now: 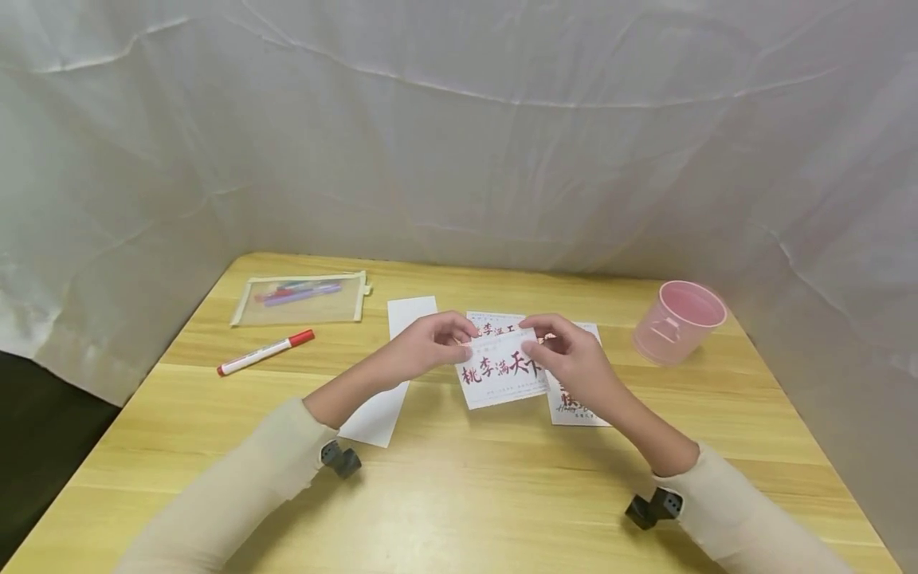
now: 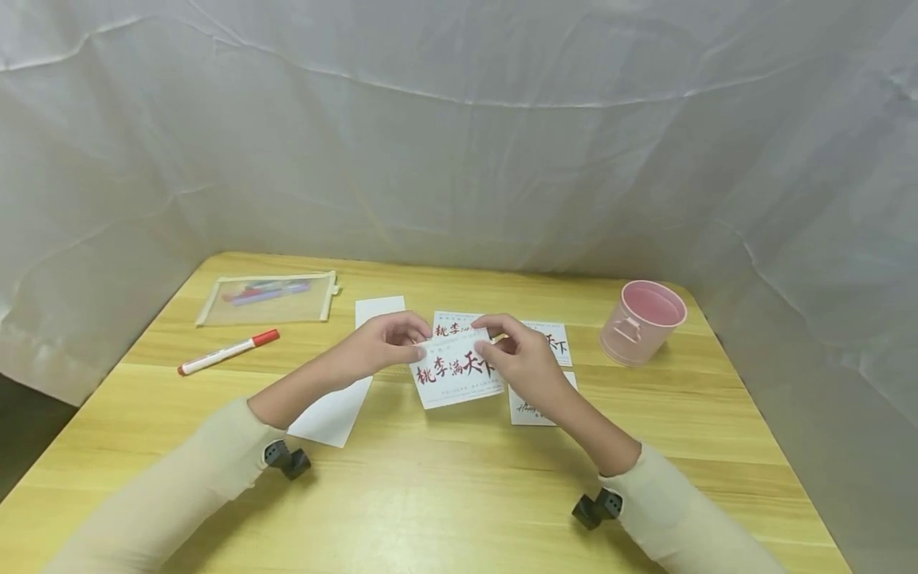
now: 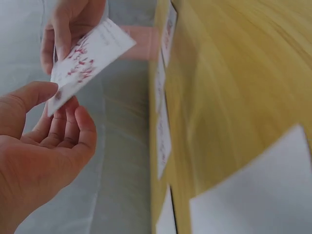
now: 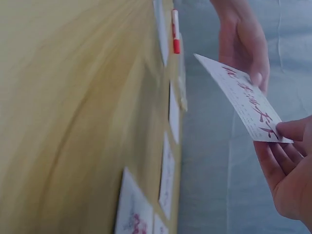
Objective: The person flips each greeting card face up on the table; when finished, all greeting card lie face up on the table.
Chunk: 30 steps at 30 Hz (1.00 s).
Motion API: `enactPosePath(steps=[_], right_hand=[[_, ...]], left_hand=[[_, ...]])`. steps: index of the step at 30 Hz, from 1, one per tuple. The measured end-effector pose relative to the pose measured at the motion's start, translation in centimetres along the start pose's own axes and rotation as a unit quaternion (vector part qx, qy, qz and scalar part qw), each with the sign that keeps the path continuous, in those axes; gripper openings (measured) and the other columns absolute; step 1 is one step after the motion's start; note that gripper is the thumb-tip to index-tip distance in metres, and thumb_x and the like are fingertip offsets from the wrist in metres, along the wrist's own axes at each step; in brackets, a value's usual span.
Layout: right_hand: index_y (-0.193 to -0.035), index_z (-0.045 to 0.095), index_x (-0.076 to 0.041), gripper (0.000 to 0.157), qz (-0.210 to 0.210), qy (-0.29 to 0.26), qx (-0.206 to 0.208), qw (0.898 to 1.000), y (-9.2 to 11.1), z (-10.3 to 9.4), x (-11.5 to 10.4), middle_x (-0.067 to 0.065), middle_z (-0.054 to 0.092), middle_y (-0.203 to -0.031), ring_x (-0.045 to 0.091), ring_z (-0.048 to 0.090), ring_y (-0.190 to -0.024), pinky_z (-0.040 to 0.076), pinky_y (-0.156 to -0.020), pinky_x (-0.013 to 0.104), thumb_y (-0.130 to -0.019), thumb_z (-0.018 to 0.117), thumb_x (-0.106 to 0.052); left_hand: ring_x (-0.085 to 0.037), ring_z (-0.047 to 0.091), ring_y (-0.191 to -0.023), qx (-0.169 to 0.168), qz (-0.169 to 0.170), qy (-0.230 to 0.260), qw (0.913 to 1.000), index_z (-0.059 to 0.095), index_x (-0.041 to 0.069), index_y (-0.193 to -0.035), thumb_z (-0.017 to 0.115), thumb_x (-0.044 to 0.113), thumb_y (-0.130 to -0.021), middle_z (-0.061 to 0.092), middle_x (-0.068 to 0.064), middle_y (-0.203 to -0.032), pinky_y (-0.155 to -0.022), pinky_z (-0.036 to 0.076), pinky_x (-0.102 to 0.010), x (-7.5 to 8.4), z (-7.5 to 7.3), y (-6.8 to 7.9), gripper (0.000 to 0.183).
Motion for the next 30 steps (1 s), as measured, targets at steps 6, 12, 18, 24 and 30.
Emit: enactPosePath(steps=[6,12,18,24,30], right_hand=[[-0.127,0.063,-0.011,0.035,0.055,-0.006,-0.014,0.998,0.1,0.0,2.1,0.014,0.062,-0.112,0.017,0.069,-0.087,0.059,-0.07,0.03,-0.094,0.072,-0.015],[-0.12,0.065,-0.018,0.027,0.059,0.108,-0.083,0.989,-0.7,0.9,4.8,0.004,0.069,-0.101,0.017,0.066,-0.084,0.056,-0.064,0.033,-0.094,0.071,-0.019],[-0.118,0.067,-0.015,0.025,0.067,0.183,-0.145,0.97,-1.2,1.7,7.3,-0.002,0.067,-0.093,0.015,0.06,-0.083,0.053,-0.069,0.031,-0.095,0.07,-0.021],[-0.117,0.069,-0.012,0.025,0.06,0.218,-0.159,0.961,-1.4,2.1,8.4,-0.001,0.066,-0.102,0.014,0.059,-0.092,0.052,-0.081,0.032,-0.094,0.071,-0.021],[-0.112,0.072,-0.011,0.023,0.021,0.268,-0.156,0.951,-1.5,2.1,8.2,-0.002,0.065,-0.098,0.013,0.057,-0.088,0.05,-0.08,0.033,-0.091,0.075,-0.019]], left_hand=[[-0.019,0.06,-0.094,-0.009,-0.02,-0.007,0.9997,0.066,0.006,-0.115,0.068,0.009,-0.092,0.064,-0.008,-0.105,-0.091,0.053,-0.047,-1.4,-0.2,-0.3,0.023],[-0.017,0.058,-0.097,-0.032,-0.039,-0.059,0.997,0.067,0.008,-0.109,0.069,0.007,-0.091,0.064,-0.005,-0.103,-0.083,0.051,-0.03,-3.7,-0.2,-2.4,0.018],[-0.017,0.059,-0.104,-0.087,-0.065,-0.158,0.9814,0.067,0.011,-0.109,0.07,0.011,-0.093,0.066,-0.002,-0.108,-0.096,0.049,-0.037,-5.6,0.8,-3.9,0.016],[-0.015,0.059,-0.102,-0.102,-0.063,-0.264,0.957,0.069,0.013,-0.108,0.073,0.014,-0.092,0.066,0.001,-0.107,-0.096,0.05,-0.035,-6.0,1.6,-5.0,0.017],[-0.015,0.059,-0.102,-0.104,-0.077,-0.274,0.9529,0.068,0.012,-0.11,0.072,0.014,-0.092,0.066,0.0,-0.107,-0.094,0.05,-0.034,-5.7,2.0,-5.0,0.018]])
Point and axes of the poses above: each hand's wrist, its own y-axis away from the middle knuckle, its own z-axis out of the palm, x = y × z, the point moved 5 cm from there along -y, towards the middle knuckle
